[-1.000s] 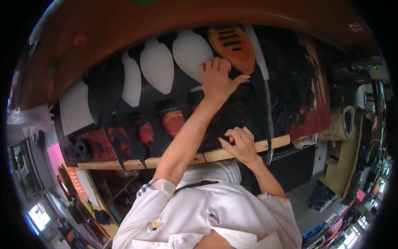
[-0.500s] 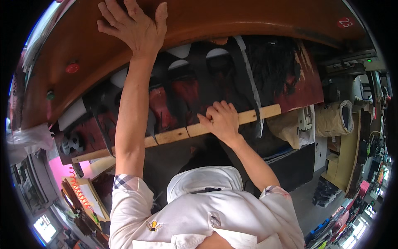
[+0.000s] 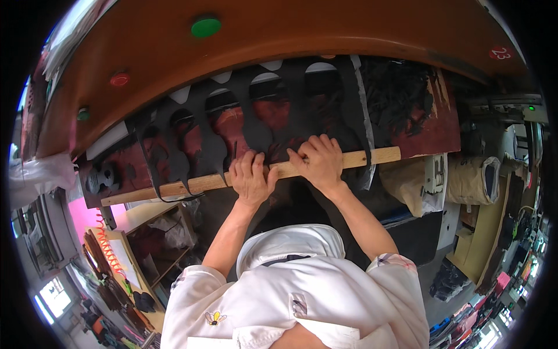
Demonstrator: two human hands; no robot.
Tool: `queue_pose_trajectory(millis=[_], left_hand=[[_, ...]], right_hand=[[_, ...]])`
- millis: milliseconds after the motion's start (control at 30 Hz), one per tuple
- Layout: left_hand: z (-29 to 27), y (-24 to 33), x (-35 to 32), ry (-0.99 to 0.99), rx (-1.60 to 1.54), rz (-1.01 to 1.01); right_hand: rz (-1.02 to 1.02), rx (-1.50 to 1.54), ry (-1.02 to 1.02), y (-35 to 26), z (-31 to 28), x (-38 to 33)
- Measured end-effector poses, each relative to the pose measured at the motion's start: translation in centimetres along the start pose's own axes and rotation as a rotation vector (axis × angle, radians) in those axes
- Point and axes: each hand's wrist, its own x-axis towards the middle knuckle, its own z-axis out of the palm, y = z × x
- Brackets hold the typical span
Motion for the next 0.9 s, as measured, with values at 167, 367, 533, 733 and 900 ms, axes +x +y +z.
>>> queue_pose_trajectory(millis=[167, 367, 533, 733, 900], left_hand=[[-0.9, 1.1, 2.1, 0.036, -0.077, -0.076], [-2.7, 1.4, 1.4, -0.005, -0.39, -0.175], [-5.2, 2.3, -0.9, -0.05, -0.479, -0.088], [-5.6, 0.8, 2.3, 0.116, -0.293, 0.019], [-2.9, -1.0, 4.1, 0.039, -0.112, 0.063]], right_hand=[[0.036, -0.039, 0.05, -0.4, 0.0, 0.4], [0.052, -0.063, 0.1, -1.5, -0.1, -0.9], [0.042, -0.064, 0.079, -3.1, -2.6, -4.2], [0.176, 0.213, 0.061, -4.2, -5.8, -6.7], [0.013, -0.101, 0.204, -0.6, -7.6, -0.5]])
